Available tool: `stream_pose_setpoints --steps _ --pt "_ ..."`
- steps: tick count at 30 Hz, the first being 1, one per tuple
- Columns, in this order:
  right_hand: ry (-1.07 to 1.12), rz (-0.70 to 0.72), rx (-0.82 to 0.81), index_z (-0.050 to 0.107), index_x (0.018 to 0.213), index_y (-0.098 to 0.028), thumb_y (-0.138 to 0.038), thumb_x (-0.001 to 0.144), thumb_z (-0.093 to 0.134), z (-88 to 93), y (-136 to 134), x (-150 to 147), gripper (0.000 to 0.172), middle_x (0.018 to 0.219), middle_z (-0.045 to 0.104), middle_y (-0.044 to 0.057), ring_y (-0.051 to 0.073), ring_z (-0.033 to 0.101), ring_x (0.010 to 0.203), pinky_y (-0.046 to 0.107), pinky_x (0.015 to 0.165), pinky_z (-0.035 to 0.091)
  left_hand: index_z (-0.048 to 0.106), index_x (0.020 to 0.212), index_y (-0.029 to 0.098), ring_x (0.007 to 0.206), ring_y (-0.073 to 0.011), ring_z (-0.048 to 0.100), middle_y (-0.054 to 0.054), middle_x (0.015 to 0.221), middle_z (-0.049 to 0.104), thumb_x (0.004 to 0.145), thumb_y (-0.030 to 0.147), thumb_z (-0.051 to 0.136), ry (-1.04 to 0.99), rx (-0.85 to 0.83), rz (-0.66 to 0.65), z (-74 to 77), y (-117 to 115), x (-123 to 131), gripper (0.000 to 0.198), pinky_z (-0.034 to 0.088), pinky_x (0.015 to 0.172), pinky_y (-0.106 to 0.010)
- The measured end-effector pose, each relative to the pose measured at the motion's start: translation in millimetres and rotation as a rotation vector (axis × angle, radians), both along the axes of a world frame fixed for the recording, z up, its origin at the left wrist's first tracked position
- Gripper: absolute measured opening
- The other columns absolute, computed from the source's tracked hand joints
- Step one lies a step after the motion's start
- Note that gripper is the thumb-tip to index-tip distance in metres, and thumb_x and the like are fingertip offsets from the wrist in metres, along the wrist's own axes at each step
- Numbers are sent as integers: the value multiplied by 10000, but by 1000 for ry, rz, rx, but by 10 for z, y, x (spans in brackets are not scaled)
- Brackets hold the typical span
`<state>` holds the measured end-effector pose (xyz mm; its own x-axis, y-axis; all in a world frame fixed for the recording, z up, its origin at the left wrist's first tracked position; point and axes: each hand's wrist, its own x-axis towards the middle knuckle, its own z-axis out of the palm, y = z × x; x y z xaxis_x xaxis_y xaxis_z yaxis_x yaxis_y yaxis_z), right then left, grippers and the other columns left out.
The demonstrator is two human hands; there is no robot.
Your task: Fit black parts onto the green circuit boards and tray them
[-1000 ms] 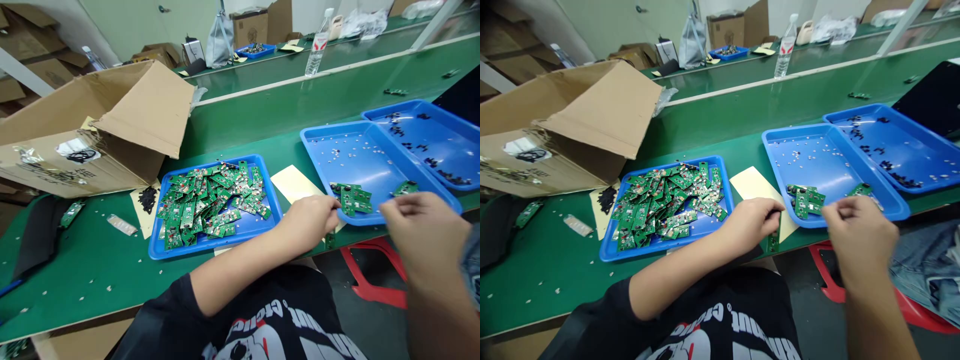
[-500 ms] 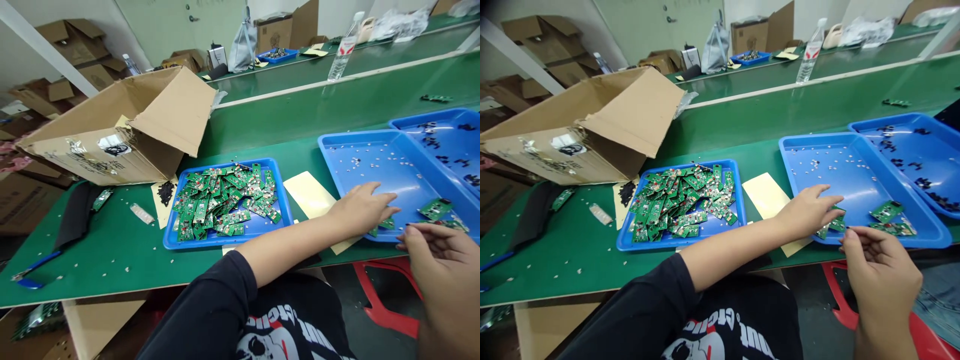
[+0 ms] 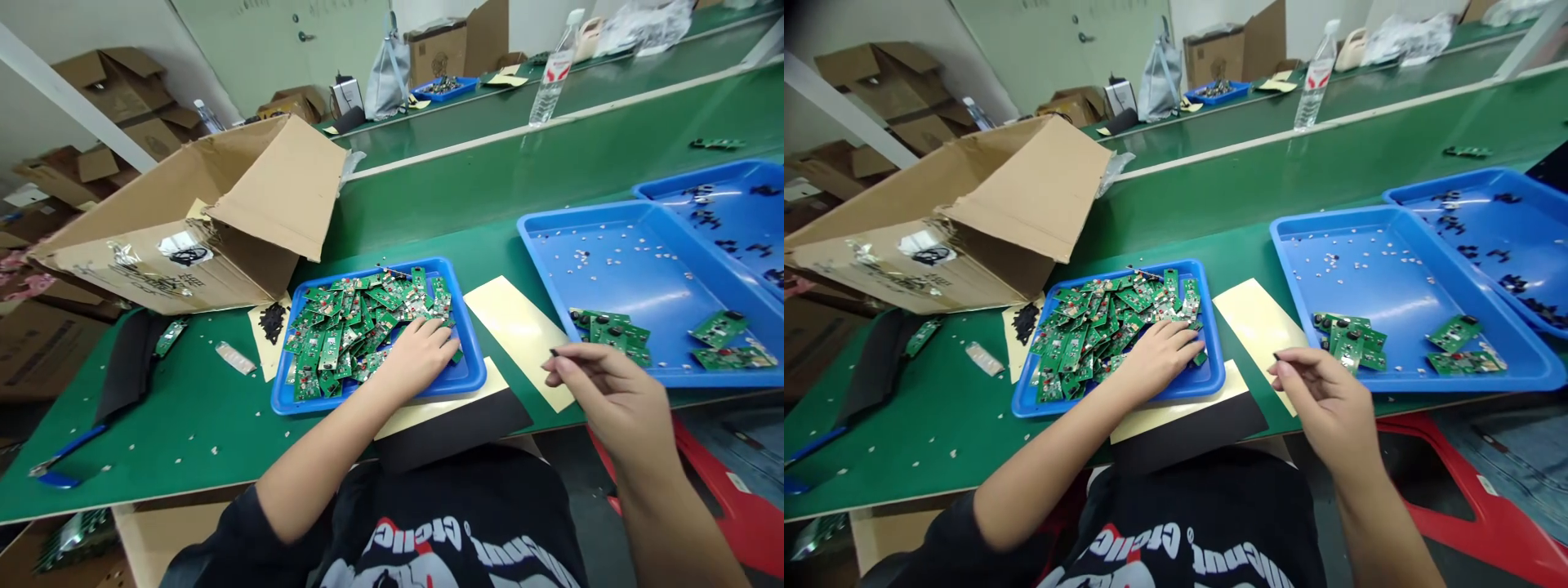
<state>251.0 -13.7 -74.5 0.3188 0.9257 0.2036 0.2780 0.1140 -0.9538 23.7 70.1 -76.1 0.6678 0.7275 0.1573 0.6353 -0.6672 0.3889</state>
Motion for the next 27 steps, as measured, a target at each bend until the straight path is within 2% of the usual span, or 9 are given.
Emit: stream_pose_setpoints --steps 3,7,10,12,14,17,19,22,27 --pt "-18 76 59 686 849 -216 -236 823 653 -14 43 -158 46 743 710 25 147 681 596 242 547 584 689 1018 163 1082 -250 640 -132 1111 690 887 116 569 -224 -19 117 26 19 -52 184 507 961 -445" --pt "-34 124 126 691 863 -224 -222 853 622 47 76 -305 69 906 710 52 137 688 657 248 581 589 551 1147 167 925 -198 685 -122 1067 662 977 234 412 -543 -68 339 192 -97 -150 229 586 785 -352" --pt "-123 176 208 690 862 -224 -206 864 620 119 101 -416 73 1000 683 73 164 695 799 254 610 585 485 989 184 728 -142 692 -26 877 647 913 277 547 -914 -415 466 340 -254 -142 135 601 711 -306" --pt "-198 218 263 681 888 -228 -168 872 611 168 110 -496 93 955 682 55 156 682 819 251 646 578 463 881 190 667 -120 673 27 809 603 757 236 732 -1186 -740 558 417 -352 -109 299 599 698 -291" --pt "-237 254 298 669 910 -232 -134 879 597 213 111 -575 126 871 684 24 135 666 771 246 667 565 509 899 187 660 -103 653 41 829 581 635 174 814 -1322 -905 611 459 -432 -79 404 595 685 -278" --pt "-269 297 341 663 931 -228 -109 880 590 266 102 -666 149 824 683 7 124 651 739 238 665 544 617 991 179 779 -115 636 12 904 601 631 152 813 -1318 -920 574 458 -522 -66 411 584 755 -279" --pt "-284 309 370 654 952 -217 -88 881 577 286 96 -697 166 835 680 12 121 645 750 238 675 535 658 933 159 843 -126 624 -12 921 631 670 164 785 -1268 -921 530 444 -572 -76 292 558 813 -275" --pt "-299 323 402 642 983 -201 -57 877 562 295 92 -704 196 849 669 26 123 639 765 243 676 525 623 825 155 803 -128 641 -3 848 642 676 143 765 -1223 -977 490 464 -632 -102 206 530 787 -258" --pt "-314 395 438 641 983 -193 -35 864 559 308 94 -700 214 815 650 25 126 635 727 252 628 514 575 1100 198 815 -139 685 20 841 647 635 8 711 -1103 -1152 333 572 -644 -149 521 517 788 -254"
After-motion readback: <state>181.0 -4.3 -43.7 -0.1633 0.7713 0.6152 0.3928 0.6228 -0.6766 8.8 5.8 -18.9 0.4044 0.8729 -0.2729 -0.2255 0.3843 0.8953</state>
